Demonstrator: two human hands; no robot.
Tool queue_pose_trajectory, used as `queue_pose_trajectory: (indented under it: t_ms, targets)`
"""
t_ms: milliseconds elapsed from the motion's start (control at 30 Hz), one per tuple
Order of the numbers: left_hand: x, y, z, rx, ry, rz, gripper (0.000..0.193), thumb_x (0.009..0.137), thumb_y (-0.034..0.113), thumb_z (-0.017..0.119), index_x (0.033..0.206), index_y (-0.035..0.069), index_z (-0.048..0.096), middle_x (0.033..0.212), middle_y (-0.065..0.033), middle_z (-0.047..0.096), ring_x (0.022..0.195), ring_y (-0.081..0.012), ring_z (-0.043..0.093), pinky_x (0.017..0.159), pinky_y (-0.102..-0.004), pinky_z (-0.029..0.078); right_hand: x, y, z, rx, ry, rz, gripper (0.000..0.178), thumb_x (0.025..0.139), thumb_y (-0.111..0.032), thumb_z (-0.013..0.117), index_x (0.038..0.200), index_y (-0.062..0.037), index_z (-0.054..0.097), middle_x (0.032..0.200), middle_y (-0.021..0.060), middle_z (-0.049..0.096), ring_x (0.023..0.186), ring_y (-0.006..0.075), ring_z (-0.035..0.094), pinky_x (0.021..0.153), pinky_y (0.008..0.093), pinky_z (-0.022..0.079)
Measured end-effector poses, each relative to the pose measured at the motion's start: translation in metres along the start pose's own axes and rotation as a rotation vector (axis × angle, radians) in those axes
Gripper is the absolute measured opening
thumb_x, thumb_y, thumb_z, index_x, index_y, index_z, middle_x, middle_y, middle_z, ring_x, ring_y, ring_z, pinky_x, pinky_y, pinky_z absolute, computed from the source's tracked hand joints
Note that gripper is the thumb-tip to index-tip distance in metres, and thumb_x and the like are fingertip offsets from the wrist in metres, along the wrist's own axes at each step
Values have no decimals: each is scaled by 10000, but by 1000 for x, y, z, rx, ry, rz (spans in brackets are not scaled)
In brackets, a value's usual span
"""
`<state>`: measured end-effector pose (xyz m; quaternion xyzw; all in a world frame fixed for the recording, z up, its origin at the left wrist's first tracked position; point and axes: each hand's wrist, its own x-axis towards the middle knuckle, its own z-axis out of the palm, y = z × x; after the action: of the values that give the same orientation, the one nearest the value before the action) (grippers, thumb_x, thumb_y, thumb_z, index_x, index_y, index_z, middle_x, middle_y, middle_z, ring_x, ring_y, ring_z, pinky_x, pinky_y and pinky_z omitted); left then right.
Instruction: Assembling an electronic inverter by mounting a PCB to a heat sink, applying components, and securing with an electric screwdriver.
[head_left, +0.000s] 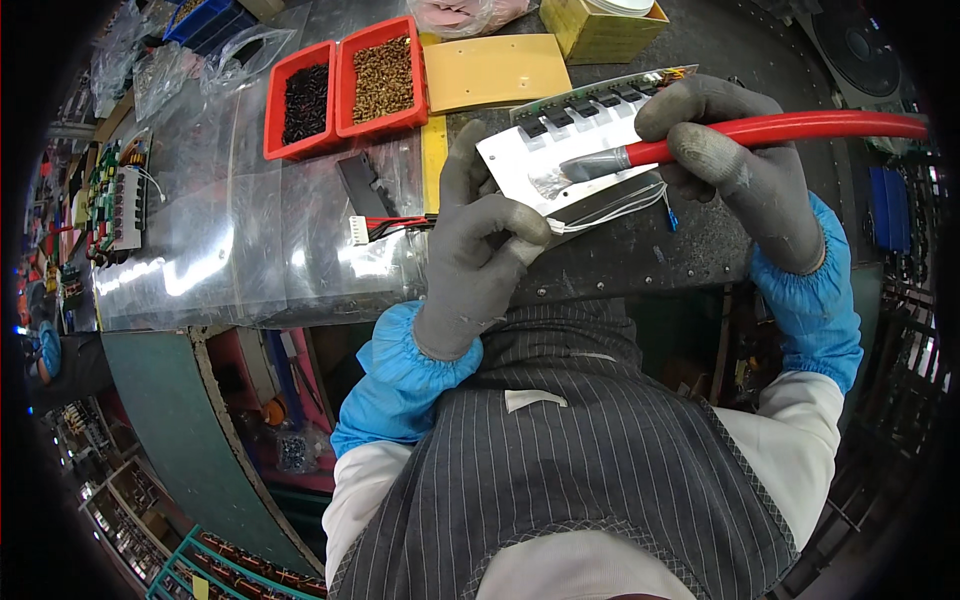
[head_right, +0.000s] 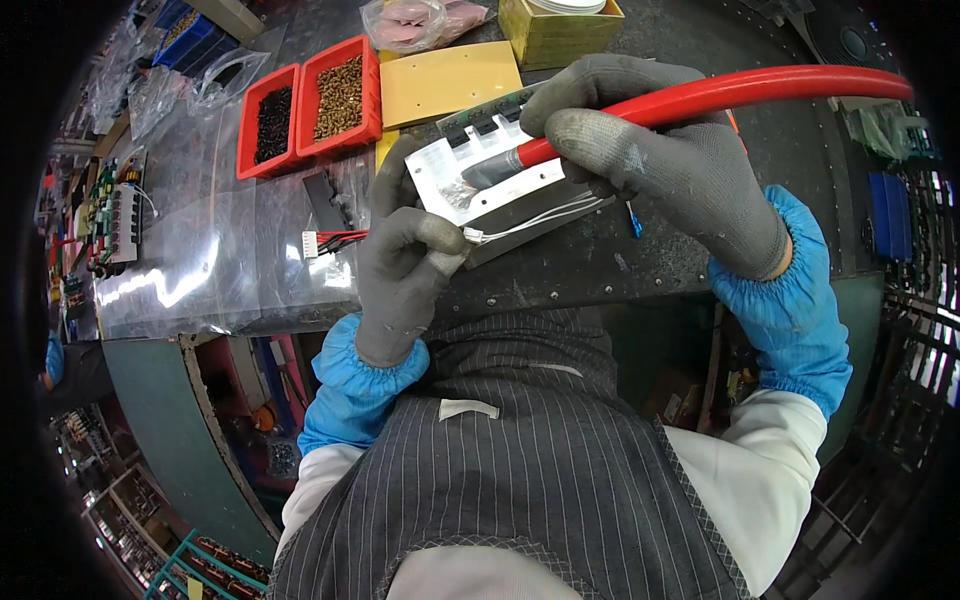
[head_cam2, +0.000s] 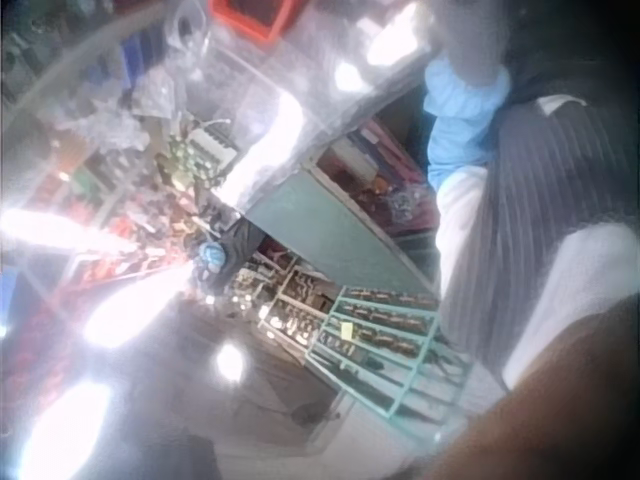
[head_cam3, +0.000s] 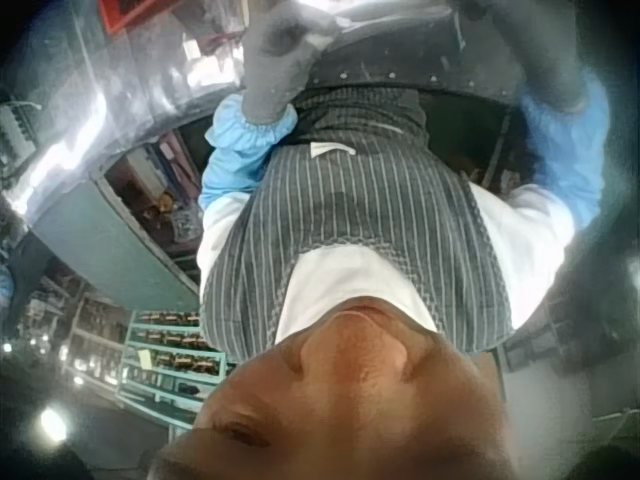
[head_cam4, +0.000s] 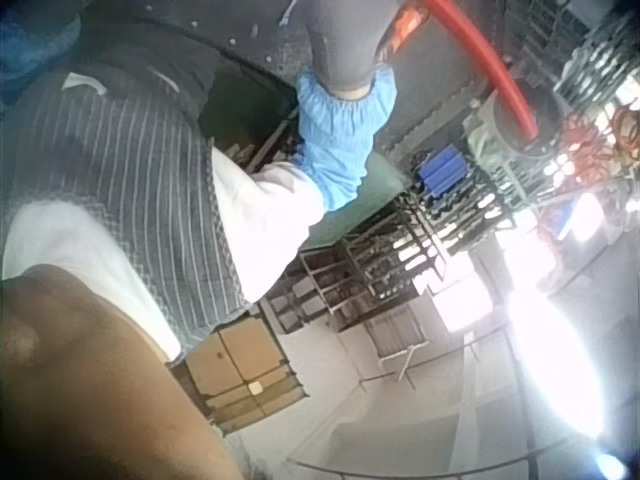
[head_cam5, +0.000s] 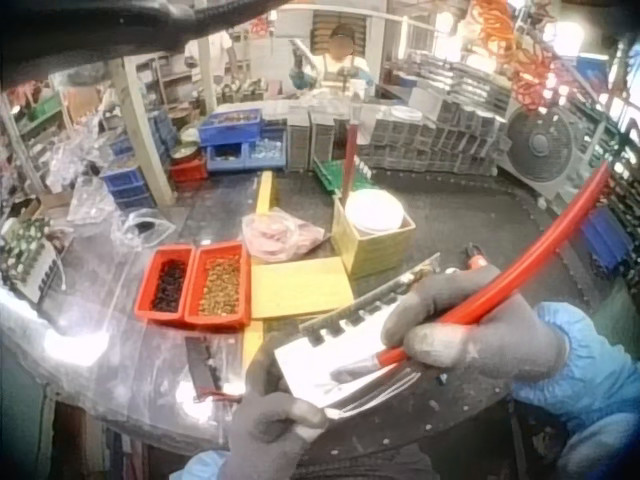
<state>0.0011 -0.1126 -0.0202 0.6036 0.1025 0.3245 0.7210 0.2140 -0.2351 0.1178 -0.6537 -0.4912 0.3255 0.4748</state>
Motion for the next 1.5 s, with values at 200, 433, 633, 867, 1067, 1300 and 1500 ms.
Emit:
queue_pose_trajectory:
  t_ms: [200, 433, 633, 867, 1067, 1300, 1500]
  targets:
    - [2, -6, -3, 86, -53, 159, 275, 776, -113, 759, 878, 136, 700, 1654, -177, 236, 1445, -371, 454, 1147, -444, 465, 2, 1, 1, -55, -39, -43, 245, 944, -219, 687, 1050, -10, 757, 786, 58, 692, 703, 84, 620, 586, 247, 501]
    - [-1, -12, -1, -9, -1, 102, 506, 771, -84, 764, 1176, 103, 526, 1635, -219, 245, 1443, -357, 445, 1138, -449, 464, 7, -6, -4, -121, -38, 41, 419, 942, -430, 700, 999, -15, 724, 724, 39, 650, 555, 68, 589, 470, 218, 463]
    - [-1, -12, -3, 76, 13, 83, 612, 764, -45, 782, 1261, 102, 457, 1609, -248, 281, 1408, -334, 458, 1137, -442, 458, 21, -5, 3, -216, 67, 113, 366, 987, -410, 646, 995, -56, 739, 635, -12, 593, 494, 28, 519, 419, 187, 376]
    - [-1, -10, -4, 89, 16, 65, 630, 746, -39, 793, 1262, 95, 457, 1608, -251, 284, 1392, -330, 470, 1127, -446, 465, 31, -9, 2, -336, -96, 102, 358, 1008, -397, 627, 980, -57, 736, 583, -10, 570, 481, 30, 529, 415, 182, 396]
    - [-1, -6, -4, 104, 4, 67, 632, 732, -58, 777, 1255, 87, 452, 1602, -253, 287, 1385, -330, 477, 1127, -440, 474, 31, -4, -6, -409, -80, 17, 337, 999, -381, 645, 970, -57, 731, 639, 16, 606, 510, 47, 561, 424, 191, 417]
    - [2, -7, -3, 53, -20, 97, 604, 749, -66, 754, 1248, 74, 444, 1605, -251, 272, 1405, -338, 458, 1156, -452, 459, 30, -6, -29, -493, -160, 77, 272, 992, -309, 638, 1040, -64, 744, 744, 35, 665, 584, 89, 615, 501, 257, 500]
    - [3, -3, 1, -33, -23, 75, 576, 782, -63, 733, 1256, 73, 434, 1608, -242, 252, 1408, -344, 457, 1152, -458, 478, 33, -46, -33, -232, -96, 324, 278, 926, -226, 728, 981, 44, 763, 815, 77, 715, 688, 114, 626, 612, 241, 484]
